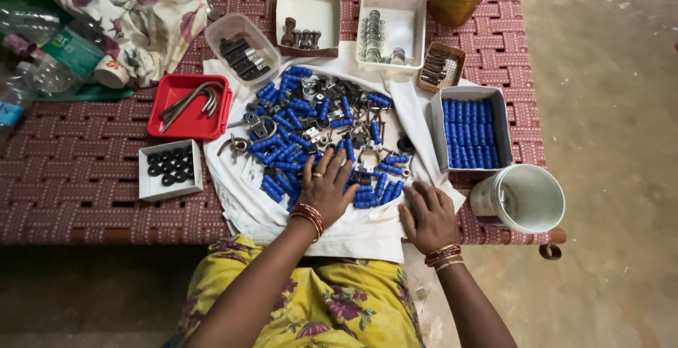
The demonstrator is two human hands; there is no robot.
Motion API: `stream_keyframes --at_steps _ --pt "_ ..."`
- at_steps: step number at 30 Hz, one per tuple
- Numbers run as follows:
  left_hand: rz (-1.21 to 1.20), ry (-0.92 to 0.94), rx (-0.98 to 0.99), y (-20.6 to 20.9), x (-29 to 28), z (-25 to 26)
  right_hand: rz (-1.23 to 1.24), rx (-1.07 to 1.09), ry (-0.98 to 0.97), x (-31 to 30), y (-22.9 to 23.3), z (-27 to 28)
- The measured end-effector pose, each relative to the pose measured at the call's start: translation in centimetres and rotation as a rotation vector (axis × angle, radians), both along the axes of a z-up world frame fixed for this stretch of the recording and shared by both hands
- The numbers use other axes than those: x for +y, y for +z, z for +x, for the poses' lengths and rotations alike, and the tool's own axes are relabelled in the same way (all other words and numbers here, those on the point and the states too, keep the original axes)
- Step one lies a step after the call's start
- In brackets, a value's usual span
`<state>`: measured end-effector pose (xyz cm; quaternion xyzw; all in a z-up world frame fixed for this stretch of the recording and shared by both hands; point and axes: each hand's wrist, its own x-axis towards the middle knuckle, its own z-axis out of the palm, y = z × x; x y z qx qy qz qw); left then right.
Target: The person sorts various hardware components by hand into different containers and onto a white cloth, including blue plastic parts, metal brackets, and small black rings.
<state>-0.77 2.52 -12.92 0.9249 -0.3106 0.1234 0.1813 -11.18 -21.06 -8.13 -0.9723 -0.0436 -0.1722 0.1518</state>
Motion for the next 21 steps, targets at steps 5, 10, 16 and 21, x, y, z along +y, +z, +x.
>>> stream_keyframes --at_steps 5,10,16,21 --pt "-0.053 -0.038 -0.010 -0.2 0.2 0.0 -0.026 -0.036 -0.016 0.0 -0.1 -0.1" --pt "-0.077 -0.190 -0.026 0.7 0.4 -0.5 -0.021 -0.057 -0.016 -0.1 -0.2 -0.2" --pt "0.028 -0.317 -0.077 1.3 0.0 -0.9 -0.006 -0.071 -0.024 0.0 -0.2 -0.3" --pt "0.031 -0.315 0.015 1.8 -0.6 -0.5 -0.003 -0.080 -0.049 -0.2 -0.4 -0.5"
